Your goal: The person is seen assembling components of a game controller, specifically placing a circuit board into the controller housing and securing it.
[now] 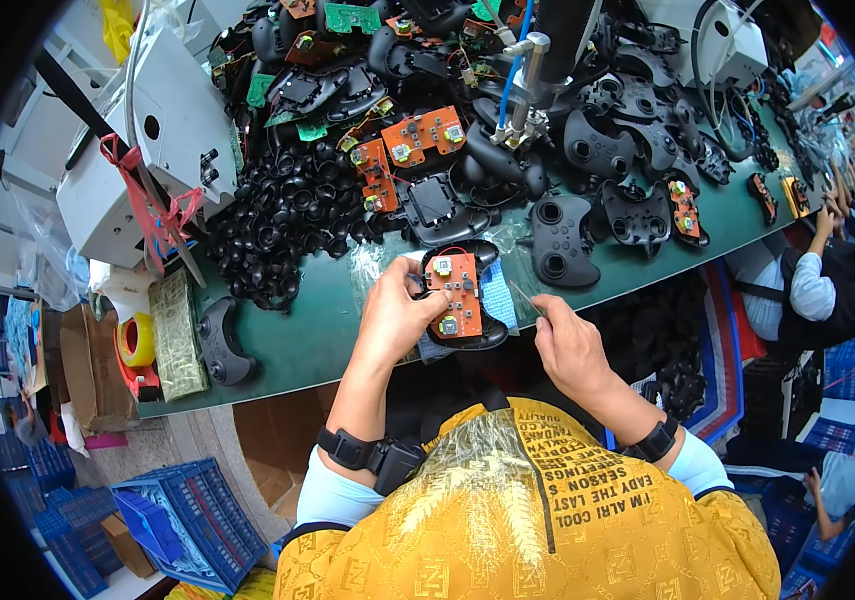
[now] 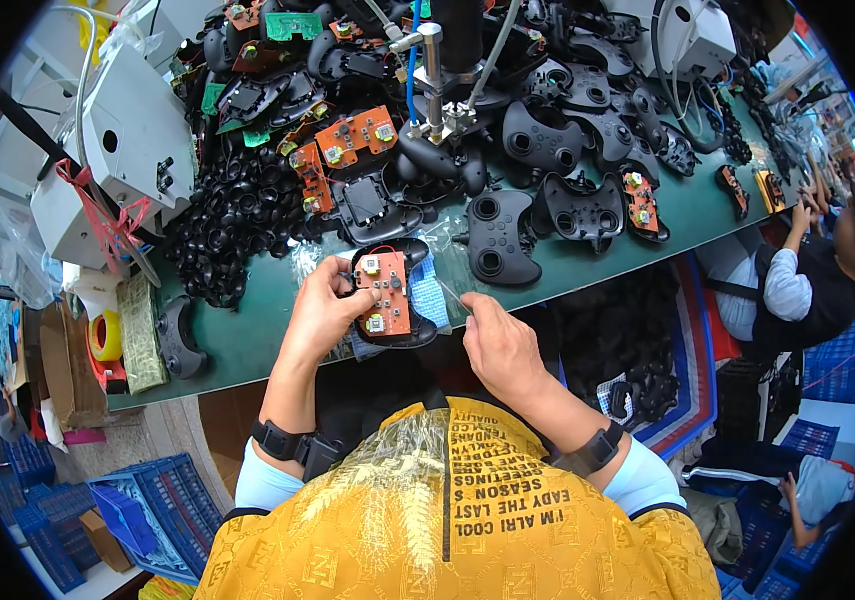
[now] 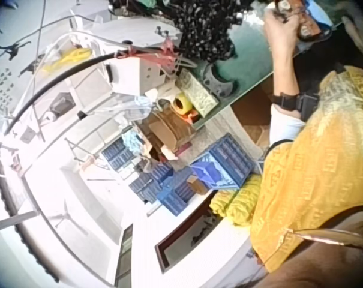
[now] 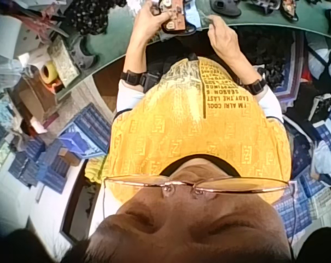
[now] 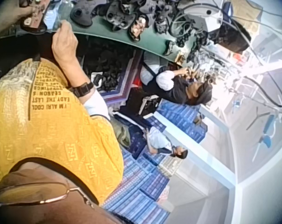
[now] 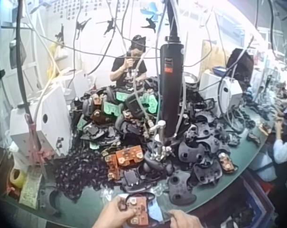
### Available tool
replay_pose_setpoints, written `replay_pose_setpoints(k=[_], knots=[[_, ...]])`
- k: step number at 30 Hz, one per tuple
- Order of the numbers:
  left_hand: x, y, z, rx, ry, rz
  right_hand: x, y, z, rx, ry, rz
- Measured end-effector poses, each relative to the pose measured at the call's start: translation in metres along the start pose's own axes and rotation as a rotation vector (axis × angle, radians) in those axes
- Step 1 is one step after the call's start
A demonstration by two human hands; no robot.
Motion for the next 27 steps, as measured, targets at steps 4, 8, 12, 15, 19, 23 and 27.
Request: replay_pose_setpoints(k=[4,8,12,15,19,23,27], knots=[[-0.001,0.001,0.002,-0.014,0.014,0.024,0.005,0.005,-0.009,-0.020,-0.035,0.082],[-0.002,0.003,0.002,-0.030,0.029,0.063,0.009,0.012,-0.029,0.050,-0.006,0.181],[-0.007,0.001,0.004,-0.038,0.049,0.013,0.015,0.004,-0.037,-0.140,-0.135,0.123],[-0.003,0.001,0.002,-0.029,0.030,-0.002,0.013,-0.001,-0.032,-0.196,-0.167,0.086],[0.001,0.001,0.000,-0.036,0.053,0.027,0.017,0.000,-0.017,-0.083,-0.235,-0.038],[0.002,0.002,-0.001,-0.031,0.043,0.034,0.021,0.001,-0.010,-0.024,-0.338,-0.017],[-0.003,0.001,0.002,-0.035,0.041,-0.022,0.022,0.002,-0.009,-0.013,-0.371,0.012]])
Point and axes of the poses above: each hand's wrist, its own z-axis away from the middle knuckle, its own y-axis out of the palm, x = y × z, the point moved 3 cm from there along -z, towards the middle knuckle, and after that the axes turned 7 degrees about z, right-handed, at the moved point
